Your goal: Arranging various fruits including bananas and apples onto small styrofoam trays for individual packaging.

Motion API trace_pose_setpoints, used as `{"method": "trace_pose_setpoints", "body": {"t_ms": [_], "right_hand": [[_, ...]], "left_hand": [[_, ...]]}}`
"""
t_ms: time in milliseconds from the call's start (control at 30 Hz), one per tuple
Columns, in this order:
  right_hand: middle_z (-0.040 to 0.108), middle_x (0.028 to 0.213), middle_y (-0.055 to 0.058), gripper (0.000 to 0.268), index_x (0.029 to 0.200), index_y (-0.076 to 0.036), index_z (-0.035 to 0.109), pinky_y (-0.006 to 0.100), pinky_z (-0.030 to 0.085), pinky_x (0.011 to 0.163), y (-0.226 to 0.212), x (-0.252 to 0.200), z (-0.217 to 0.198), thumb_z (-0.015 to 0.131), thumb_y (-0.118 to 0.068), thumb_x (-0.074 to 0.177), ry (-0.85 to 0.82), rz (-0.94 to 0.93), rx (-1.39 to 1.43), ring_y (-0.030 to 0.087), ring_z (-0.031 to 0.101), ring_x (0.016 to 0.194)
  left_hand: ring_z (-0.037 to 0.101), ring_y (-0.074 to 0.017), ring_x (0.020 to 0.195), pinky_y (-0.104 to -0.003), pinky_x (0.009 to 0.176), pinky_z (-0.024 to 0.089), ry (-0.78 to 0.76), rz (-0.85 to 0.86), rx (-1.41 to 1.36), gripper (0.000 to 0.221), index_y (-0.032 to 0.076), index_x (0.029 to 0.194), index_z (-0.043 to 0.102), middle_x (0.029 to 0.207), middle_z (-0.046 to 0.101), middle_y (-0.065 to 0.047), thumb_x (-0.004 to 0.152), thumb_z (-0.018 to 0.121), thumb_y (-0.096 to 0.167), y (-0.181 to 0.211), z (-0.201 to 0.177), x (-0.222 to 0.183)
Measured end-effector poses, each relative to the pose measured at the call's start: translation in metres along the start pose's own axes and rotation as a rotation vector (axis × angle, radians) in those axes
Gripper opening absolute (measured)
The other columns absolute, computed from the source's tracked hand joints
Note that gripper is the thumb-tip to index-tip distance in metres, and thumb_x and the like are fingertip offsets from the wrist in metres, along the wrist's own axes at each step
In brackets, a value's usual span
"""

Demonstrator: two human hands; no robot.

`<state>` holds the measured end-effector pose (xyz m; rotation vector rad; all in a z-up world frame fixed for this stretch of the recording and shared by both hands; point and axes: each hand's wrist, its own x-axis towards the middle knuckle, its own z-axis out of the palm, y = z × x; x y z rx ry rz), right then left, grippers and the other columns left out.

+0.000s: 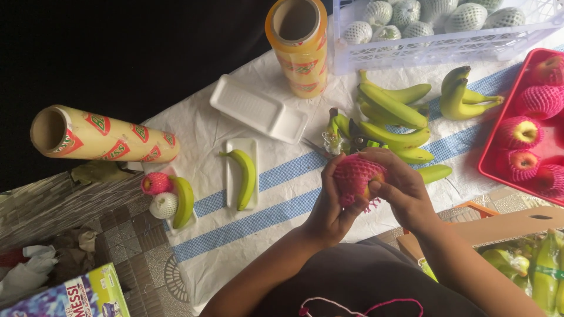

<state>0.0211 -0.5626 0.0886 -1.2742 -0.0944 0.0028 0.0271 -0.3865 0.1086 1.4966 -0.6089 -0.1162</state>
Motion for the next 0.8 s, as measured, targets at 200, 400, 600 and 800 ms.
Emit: {"method": "trace_pose_setpoints", "body": {"t_ms": [200, 400, 600, 800], "right_hand": [[0.063, 0.121, 0.024, 0.056, 0.145, 0.007, 0.052, 0.048, 0.057, 0.090, 0.000, 0.000, 0.004, 0.050, -0.009, 0.092, -0.005, -0.033, 0.044, 0.025, 0.070, 0.098], [0.061, 0.131, 0.032, 0.063, 0.150, 0.007, 0.045, 0.058, 0.051, 0.099, -0.014, 0.001, 0.013, 0.041, -0.013, 0.090, -0.074, -0.043, 0.039, 0.043, 0.063, 0.123], [0.059, 0.134, 0.034, 0.070, 0.151, 0.005, 0.044, 0.061, 0.048, 0.102, -0.016, -0.003, 0.011, 0.041, -0.017, 0.084, -0.103, 0.017, 0.051, 0.049, 0.061, 0.126], [0.057, 0.137, 0.035, 0.071, 0.151, 0.006, 0.043, 0.061, 0.043, 0.107, -0.021, -0.002, 0.016, 0.047, -0.030, 0.089, -0.109, 0.008, 0.060, 0.048, 0.055, 0.130]], "left_hand": [[0.057, -0.0453, 0.123, -0.062, 0.114, 0.038, 0.012, -0.019, 0.022, 0.075, -0.003, 0.154, 0.009, 0.135, 0.048, -0.030, 0.104, 0.055, 0.029, 0.007, -0.005, 0.001], [0.056, -0.0445, 0.124, -0.061, 0.114, 0.039, 0.025, -0.039, -0.047, 0.076, -0.003, 0.155, 0.008, 0.136, 0.047, -0.030, 0.104, 0.054, 0.030, 0.015, -0.008, -0.002], [0.054, -0.0433, 0.126, -0.059, 0.114, 0.039, 0.026, -0.034, -0.059, 0.074, -0.002, 0.154, 0.008, 0.139, 0.046, -0.029, 0.105, 0.052, 0.031, 0.018, -0.008, -0.003], [0.054, -0.0430, 0.127, -0.059, 0.115, 0.038, 0.032, -0.054, -0.036, 0.072, 0.001, 0.154, 0.011, 0.136, 0.047, -0.028, 0.105, 0.053, 0.032, 0.018, -0.007, -0.006]]}}
